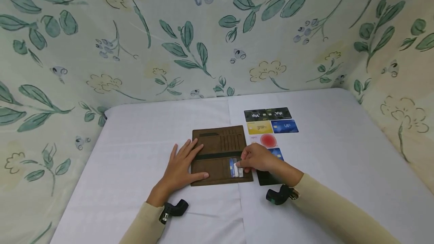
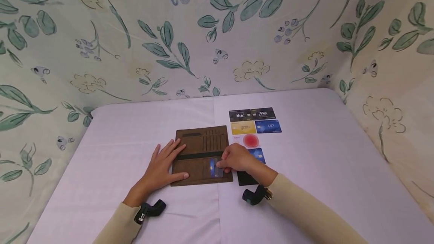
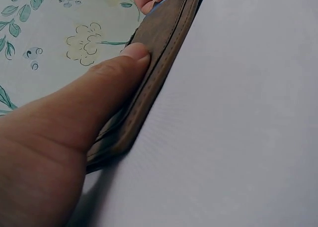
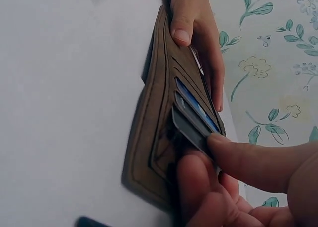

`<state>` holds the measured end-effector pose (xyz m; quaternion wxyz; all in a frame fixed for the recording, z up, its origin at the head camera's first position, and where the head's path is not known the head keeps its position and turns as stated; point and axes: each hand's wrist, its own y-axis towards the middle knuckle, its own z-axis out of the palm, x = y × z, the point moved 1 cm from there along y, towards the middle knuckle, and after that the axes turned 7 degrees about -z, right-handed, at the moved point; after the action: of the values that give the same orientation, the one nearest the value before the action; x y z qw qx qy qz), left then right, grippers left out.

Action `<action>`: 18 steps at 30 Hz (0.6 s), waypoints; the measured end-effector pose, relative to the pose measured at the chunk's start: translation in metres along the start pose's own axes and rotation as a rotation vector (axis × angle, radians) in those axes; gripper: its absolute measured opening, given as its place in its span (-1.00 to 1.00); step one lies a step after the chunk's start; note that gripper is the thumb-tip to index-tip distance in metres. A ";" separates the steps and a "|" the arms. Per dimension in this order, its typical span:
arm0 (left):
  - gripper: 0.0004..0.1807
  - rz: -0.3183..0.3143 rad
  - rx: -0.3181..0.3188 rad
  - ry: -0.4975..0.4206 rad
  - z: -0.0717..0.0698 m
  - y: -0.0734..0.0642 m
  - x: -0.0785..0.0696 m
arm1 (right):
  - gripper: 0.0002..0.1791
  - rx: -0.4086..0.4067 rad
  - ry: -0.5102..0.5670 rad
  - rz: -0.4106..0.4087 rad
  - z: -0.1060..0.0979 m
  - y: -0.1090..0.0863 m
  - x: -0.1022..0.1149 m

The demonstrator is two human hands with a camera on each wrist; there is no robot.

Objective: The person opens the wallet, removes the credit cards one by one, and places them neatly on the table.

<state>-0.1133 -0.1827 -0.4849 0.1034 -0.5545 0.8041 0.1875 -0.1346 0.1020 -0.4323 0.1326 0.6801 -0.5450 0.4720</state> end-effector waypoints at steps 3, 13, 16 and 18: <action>0.06 -0.002 -0.003 -0.002 -0.001 0.000 0.000 | -0.77 0.028 0.035 0.000 -0.002 0.001 -0.002; 0.06 -0.017 0.015 -0.001 0.000 -0.001 0.000 | -0.74 0.001 -0.014 0.013 -0.003 -0.005 0.003; 0.06 -0.012 0.011 0.004 0.000 0.000 0.000 | -0.72 -0.020 -0.064 0.025 -0.002 -0.007 0.007; 0.06 -0.009 0.012 0.005 0.000 0.000 0.000 | -0.73 -0.025 -0.085 0.032 -0.002 -0.008 0.008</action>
<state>-0.1128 -0.1825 -0.4844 0.1057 -0.5580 0.8030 0.1808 -0.1290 0.1011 -0.4220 0.1102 0.6889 -0.5668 0.4382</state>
